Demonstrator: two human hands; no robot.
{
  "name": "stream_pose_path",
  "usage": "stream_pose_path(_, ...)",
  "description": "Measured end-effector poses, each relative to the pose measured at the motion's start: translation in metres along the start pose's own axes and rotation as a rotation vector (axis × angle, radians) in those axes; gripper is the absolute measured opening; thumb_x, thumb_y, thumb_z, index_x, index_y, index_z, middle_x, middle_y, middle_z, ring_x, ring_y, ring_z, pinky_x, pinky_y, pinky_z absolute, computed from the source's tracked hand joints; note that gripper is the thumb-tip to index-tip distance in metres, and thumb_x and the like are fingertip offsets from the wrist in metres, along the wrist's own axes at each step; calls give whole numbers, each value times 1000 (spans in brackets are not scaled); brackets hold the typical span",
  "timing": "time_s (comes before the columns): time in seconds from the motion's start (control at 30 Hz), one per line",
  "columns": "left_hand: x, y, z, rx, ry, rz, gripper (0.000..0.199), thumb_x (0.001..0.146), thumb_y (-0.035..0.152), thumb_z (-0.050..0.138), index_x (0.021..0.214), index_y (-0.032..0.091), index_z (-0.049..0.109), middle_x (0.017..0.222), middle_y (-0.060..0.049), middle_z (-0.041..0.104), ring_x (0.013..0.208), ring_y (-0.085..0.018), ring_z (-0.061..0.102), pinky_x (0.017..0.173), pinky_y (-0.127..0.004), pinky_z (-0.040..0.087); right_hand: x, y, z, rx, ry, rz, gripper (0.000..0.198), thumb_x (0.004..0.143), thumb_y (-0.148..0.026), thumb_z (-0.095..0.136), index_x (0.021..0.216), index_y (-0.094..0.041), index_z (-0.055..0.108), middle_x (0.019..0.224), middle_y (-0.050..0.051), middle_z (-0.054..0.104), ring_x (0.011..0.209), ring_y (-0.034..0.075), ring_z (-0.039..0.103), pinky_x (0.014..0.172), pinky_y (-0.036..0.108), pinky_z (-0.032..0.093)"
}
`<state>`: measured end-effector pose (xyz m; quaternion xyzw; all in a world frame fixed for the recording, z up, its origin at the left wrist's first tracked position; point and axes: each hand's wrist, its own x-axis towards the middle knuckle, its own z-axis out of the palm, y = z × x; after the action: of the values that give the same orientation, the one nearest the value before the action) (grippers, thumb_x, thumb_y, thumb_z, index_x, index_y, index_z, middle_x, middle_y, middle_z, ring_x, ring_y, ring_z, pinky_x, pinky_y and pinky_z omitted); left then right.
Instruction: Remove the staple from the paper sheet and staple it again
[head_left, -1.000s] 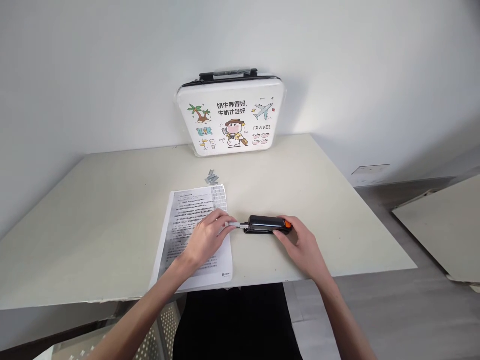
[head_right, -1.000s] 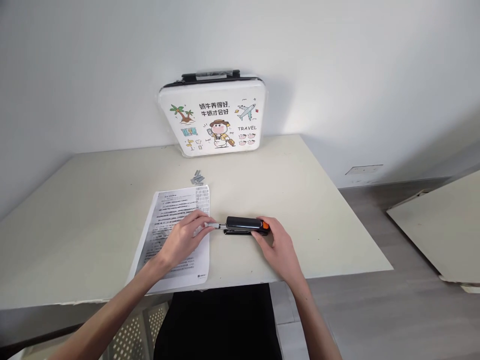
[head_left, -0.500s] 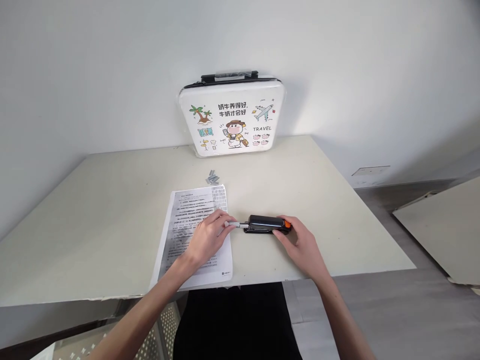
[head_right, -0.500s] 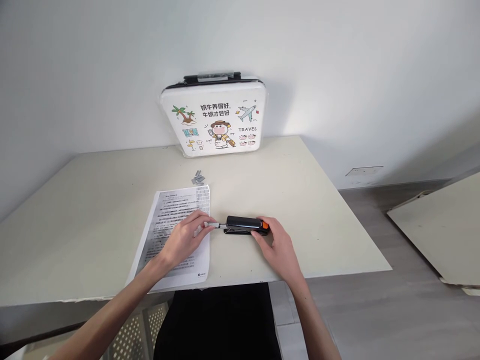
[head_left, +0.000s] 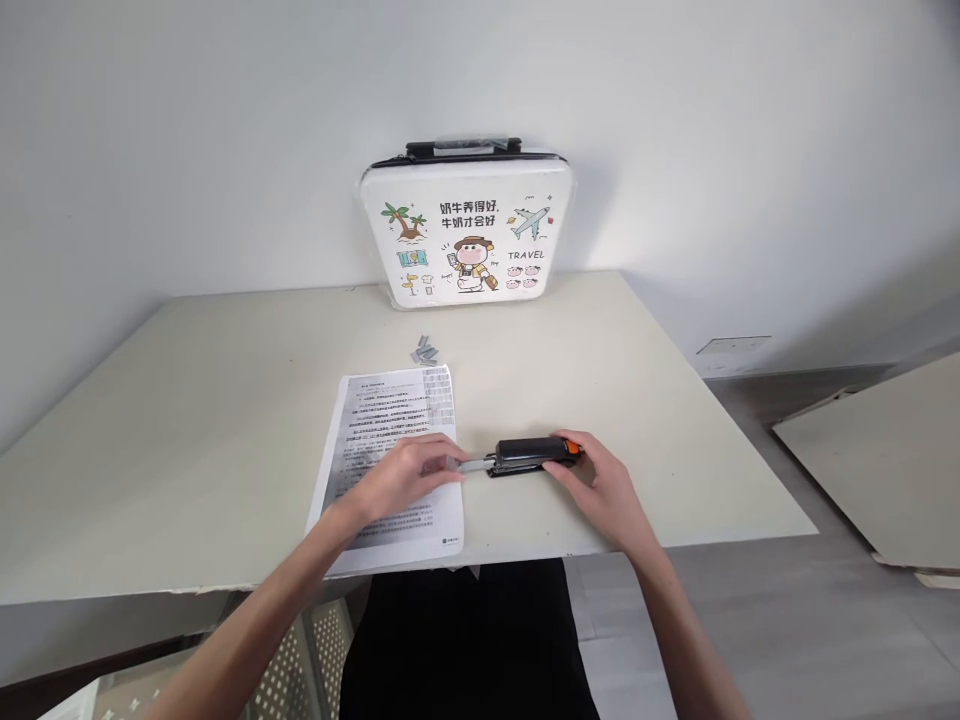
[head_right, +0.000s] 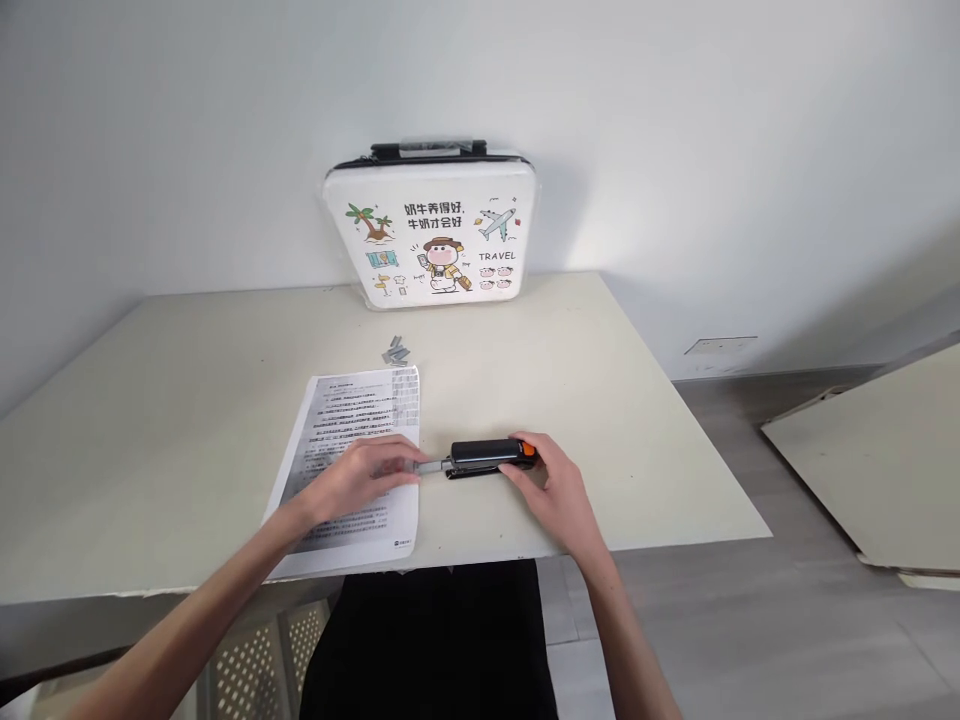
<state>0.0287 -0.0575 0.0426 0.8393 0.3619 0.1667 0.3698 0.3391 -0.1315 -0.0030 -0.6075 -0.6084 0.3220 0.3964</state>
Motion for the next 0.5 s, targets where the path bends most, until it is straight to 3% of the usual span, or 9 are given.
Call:
stream_pose_path(0.17,2,-12,-2,-152,-109,75,26,95,50,74,112,31,82,102,-6,79,84,-20,70,70,-33,55,1,-1,-7,32,-110,-12,34,97,-52,65,121,-29,66,121,7,72,98,25,66,86,40,56)
stream_pose_path(0.3,30,-15,10,-159,-106,172,30,90,57,77,101,30,84,96,-7,78,88,-22,69,78,-36,54,1,0,-7,37,-155,-17,34,97,-53,64,120,-28,66,119,7,72,101,26,66,87,41,57)
stream_pose_path(0.5,67,-11,20,-38,-110,269,32,88,57,79,90,25,78,83,-2,69,73,-18,62,63,-29,45,0,1,-6,5,-154,-48,34,98,-54,63,119,-27,66,117,8,73,101,26,68,83,38,58)
